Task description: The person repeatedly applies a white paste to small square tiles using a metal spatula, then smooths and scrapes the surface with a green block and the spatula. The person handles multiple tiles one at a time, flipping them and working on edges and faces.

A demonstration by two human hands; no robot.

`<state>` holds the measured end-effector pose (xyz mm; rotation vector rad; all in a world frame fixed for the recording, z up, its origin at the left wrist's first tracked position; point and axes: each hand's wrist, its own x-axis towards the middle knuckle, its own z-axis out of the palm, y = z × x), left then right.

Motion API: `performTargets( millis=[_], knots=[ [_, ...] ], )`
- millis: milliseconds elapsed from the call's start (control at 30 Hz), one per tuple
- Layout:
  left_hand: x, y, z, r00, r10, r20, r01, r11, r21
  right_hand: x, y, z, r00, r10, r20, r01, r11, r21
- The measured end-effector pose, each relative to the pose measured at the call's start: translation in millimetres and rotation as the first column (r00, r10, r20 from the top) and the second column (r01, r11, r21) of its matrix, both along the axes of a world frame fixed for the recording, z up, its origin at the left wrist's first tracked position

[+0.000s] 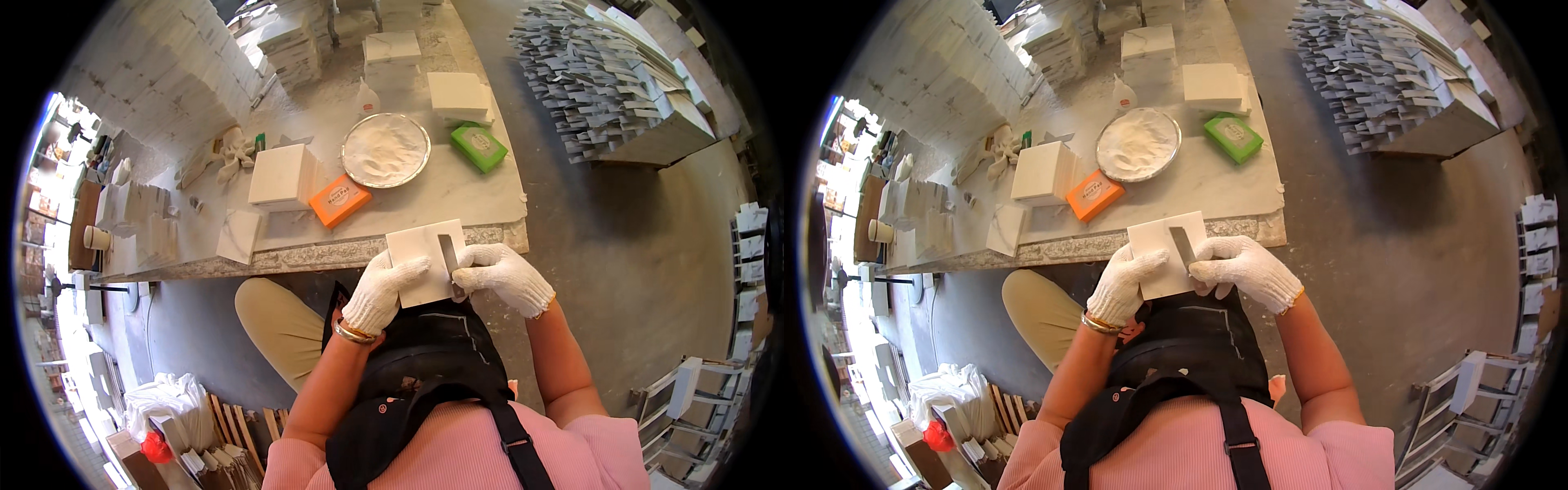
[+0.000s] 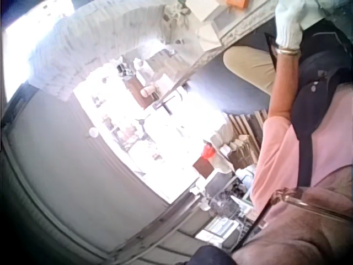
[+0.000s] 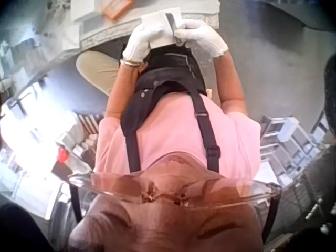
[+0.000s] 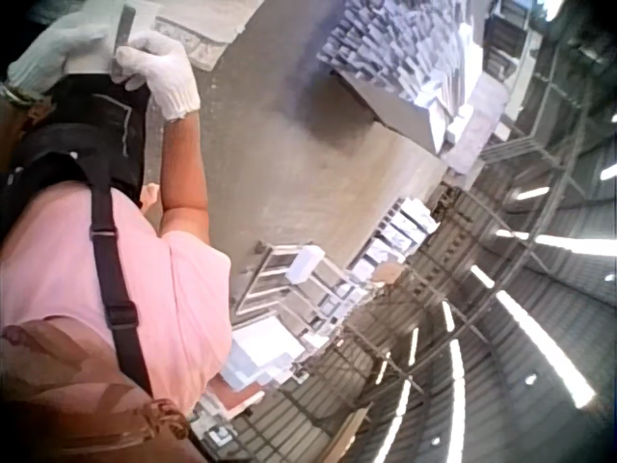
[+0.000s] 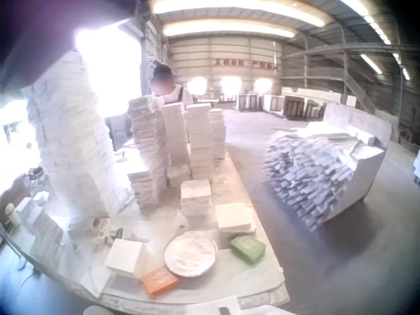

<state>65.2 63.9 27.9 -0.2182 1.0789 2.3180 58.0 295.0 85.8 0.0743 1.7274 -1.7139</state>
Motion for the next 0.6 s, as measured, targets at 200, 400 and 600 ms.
performTargets(
  millis=[200, 400, 600],
  knots=[
    [20.7, -36.2, -6.1, 0.999, 0.0, 0.036, 0.002, 0.999, -0.038, -37.5, -23.1, -1.2, 0.947, -0.299, -0.119, 0.293, 0.954, -0.065],
    [32.8, -65.6, -18.2, 0.977, 0.171, 0.127, -0.19, 0.97, 0.155, -85.8, -45.4, 18.8, 0.887, -0.19, -0.421, 0.306, 0.925, 0.227],
    [34.6, -83.9, -13.8, 0.96, 0.242, 0.139, -0.266, 0.947, 0.183, -137.3, -65.2, -1.5, 0.615, 0.229, -0.755, 0.377, 0.756, 0.536]
  ],
)
